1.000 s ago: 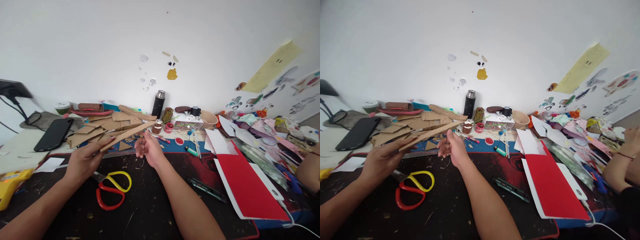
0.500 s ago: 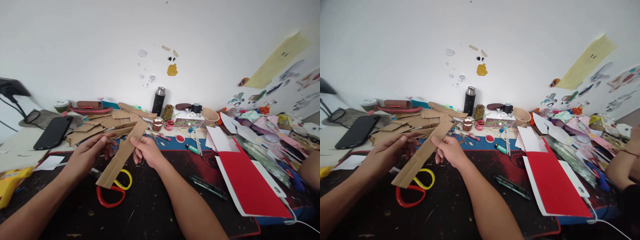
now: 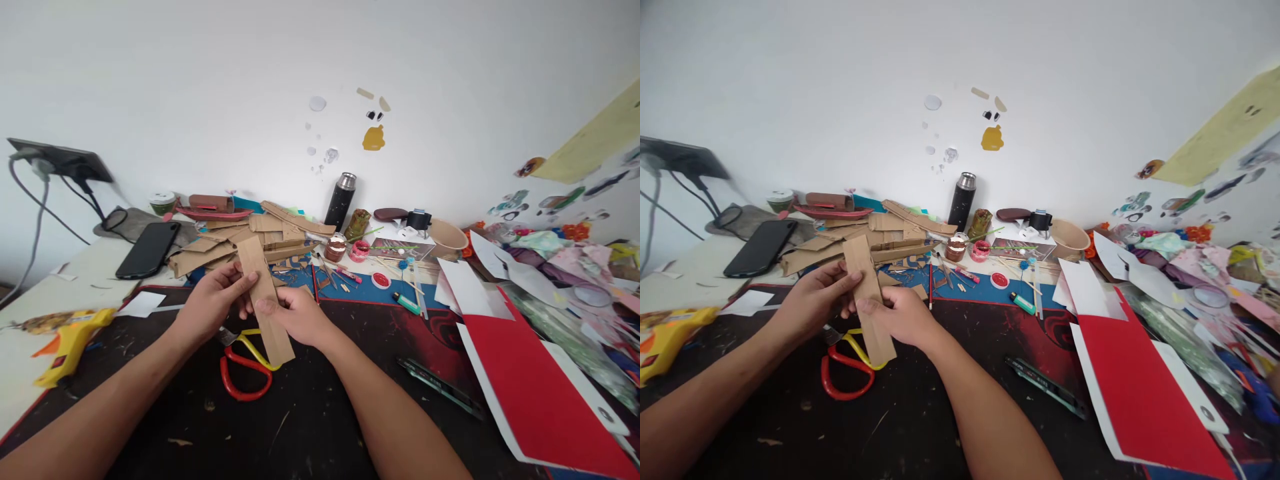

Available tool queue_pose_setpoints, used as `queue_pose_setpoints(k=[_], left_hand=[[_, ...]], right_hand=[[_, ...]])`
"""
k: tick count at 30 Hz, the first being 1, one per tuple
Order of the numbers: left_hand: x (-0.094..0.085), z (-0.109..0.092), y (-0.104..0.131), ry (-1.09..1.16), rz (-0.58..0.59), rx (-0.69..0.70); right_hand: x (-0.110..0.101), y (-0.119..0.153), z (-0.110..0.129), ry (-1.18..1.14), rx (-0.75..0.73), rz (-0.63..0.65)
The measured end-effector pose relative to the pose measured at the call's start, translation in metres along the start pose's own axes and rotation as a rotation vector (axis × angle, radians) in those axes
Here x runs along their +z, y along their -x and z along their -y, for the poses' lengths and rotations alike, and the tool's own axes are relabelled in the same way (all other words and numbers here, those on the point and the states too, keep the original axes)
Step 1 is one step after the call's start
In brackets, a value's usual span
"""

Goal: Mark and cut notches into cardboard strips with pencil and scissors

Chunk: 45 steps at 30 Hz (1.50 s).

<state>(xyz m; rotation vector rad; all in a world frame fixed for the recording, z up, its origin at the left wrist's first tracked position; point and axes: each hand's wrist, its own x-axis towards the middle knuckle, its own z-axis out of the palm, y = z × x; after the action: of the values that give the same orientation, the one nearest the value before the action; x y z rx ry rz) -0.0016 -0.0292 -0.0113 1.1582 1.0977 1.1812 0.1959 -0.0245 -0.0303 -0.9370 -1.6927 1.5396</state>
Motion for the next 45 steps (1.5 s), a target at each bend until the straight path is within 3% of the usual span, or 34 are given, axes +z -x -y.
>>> queue_pose_setpoints(k=[8, 10, 11, 12, 14, 17, 19, 21, 25, 29, 45], left_hand=[[0.003, 0.005, 0.001, -0.098, 0.032, 0.046], [-0.002, 0.006, -0.004, -0.020, -0.090, 0.057], [-0.008, 0.005, -0.008, 0.042, -0.182, 0.069], [-0.014, 0.004, -0.012, 0.143, -0.345, 0.104], [-0.033, -0.001, -0.022, 0.211, -0.516, 0.167], [-0.060, -0.008, -0.036, 0.258, -0.721, 0.218], [-0.070, -0.009, -0.041, 0.267, -0.776, 0.215], [-0.071, -0.007, -0.042, 0.271, -0.758, 0.186], [-0.054, 0.000, -0.035, 0.268, -0.630, 0.119], [-0.040, 0.003, -0.027, 0.258, -0.512, 0.078], [-0.040, 0.011, -0.021, 0.212, -0.403, 0.072]], right_hand=[[0.001, 0.000, -0.003, 0.131, 0.023, -0.032], [0.001, 0.000, -0.001, 0.079, 0.038, -0.031], [0.000, 0.001, 0.000, 0.034, 0.055, -0.025], [-0.001, 0.001, 0.001, -0.017, 0.065, -0.021], [-0.008, 0.000, 0.004, -0.110, 0.053, -0.055], [-0.021, -0.003, 0.006, -0.116, -0.015, -0.263], [-0.027, -0.004, 0.004, -0.046, -0.020, -0.344], [-0.027, -0.005, 0.001, 0.132, -0.014, -0.334], [-0.014, -0.005, -0.001, 0.692, -0.041, -0.250], [-0.005, -0.011, 0.007, 1.032, 0.096, -0.113], [-0.002, -0.035, 0.037, 1.211, 0.212, 0.044]])
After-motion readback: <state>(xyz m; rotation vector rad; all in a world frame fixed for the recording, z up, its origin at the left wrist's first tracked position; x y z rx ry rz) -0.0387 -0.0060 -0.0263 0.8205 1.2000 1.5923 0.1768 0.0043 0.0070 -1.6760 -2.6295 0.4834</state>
